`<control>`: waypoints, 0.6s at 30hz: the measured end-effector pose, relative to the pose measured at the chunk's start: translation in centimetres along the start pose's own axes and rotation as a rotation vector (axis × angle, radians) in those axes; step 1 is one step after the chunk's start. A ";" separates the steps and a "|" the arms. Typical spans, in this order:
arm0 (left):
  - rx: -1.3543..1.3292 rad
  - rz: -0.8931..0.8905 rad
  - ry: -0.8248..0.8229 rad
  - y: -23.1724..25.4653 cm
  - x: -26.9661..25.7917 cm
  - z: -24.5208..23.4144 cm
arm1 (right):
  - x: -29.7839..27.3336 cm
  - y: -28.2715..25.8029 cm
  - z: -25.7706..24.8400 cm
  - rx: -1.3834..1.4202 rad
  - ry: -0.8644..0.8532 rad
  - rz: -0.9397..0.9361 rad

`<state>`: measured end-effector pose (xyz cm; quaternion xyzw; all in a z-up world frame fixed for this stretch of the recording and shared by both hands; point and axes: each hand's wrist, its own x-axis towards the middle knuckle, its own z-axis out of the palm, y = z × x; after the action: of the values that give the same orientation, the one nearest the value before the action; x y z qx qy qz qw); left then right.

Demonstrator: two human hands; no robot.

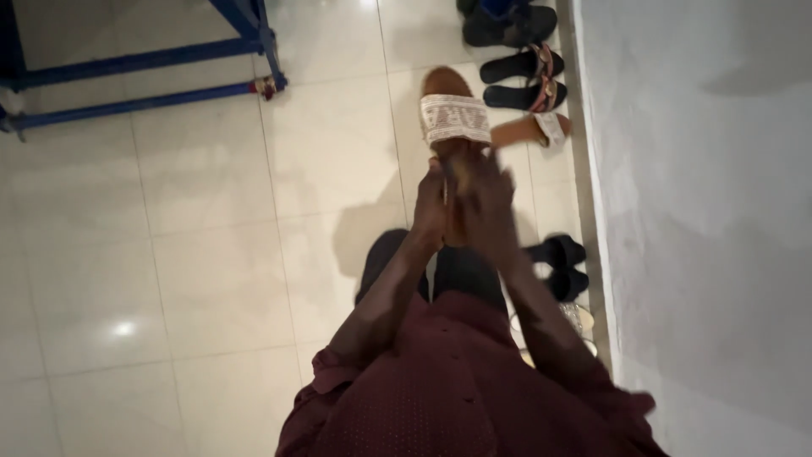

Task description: The person is using a cloth to wipe and clean several different pairs of shoes and sandals kept on the floor.

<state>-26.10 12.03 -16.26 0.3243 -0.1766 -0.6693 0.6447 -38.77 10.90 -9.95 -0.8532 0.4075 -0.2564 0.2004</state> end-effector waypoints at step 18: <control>-0.234 -0.011 -0.367 4.9 -17.7 1.1 | -7.3 -14.2 -12.4 0.742 0.451 -0.043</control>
<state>-23.88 28.60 -8.55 0.1208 -0.2103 -0.7365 0.6315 -41.71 23.46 5.60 -0.6543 0.3033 -0.5697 0.3940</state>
